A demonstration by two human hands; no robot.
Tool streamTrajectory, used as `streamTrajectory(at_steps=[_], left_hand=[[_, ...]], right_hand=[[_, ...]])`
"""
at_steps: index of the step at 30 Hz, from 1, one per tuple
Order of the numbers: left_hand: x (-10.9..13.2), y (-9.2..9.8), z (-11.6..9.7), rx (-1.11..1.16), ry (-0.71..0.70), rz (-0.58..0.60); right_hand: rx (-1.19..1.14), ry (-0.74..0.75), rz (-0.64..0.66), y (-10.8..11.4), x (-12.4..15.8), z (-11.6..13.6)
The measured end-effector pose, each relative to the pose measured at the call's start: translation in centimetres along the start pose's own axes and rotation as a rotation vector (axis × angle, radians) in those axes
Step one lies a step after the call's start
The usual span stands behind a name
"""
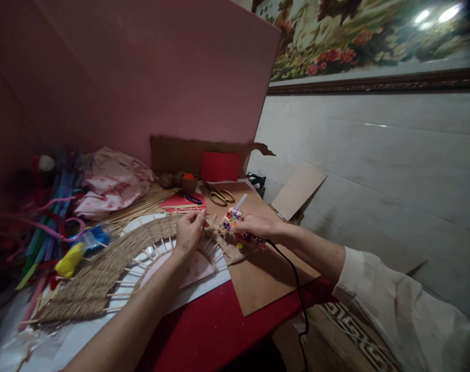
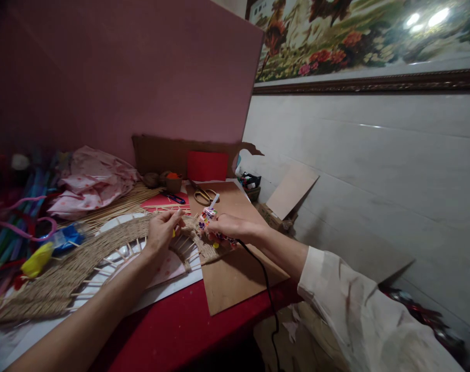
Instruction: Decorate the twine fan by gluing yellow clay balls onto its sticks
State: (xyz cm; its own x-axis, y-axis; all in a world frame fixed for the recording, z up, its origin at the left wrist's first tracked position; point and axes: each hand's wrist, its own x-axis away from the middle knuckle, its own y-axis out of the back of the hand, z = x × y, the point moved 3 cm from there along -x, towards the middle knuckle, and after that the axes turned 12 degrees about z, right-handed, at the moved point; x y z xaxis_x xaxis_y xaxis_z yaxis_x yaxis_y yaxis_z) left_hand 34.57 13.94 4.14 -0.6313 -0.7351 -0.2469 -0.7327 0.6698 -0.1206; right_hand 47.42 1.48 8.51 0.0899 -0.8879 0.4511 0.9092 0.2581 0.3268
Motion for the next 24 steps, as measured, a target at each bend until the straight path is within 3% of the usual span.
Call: streamTrajectory(at_steps=[5, 24], left_hand=[[-0.05, 0.08, 0.12, -0.007, -0.002, 0.004], [-0.02, 0.04, 0.08, 0.000, 0.011, 0.006]], right_hand=[[0.027, -0.045, -0.018, -0.26, 0.13, 0.31], [0.048, 0.012, 0.004, -0.38, -0.07, -0.13]])
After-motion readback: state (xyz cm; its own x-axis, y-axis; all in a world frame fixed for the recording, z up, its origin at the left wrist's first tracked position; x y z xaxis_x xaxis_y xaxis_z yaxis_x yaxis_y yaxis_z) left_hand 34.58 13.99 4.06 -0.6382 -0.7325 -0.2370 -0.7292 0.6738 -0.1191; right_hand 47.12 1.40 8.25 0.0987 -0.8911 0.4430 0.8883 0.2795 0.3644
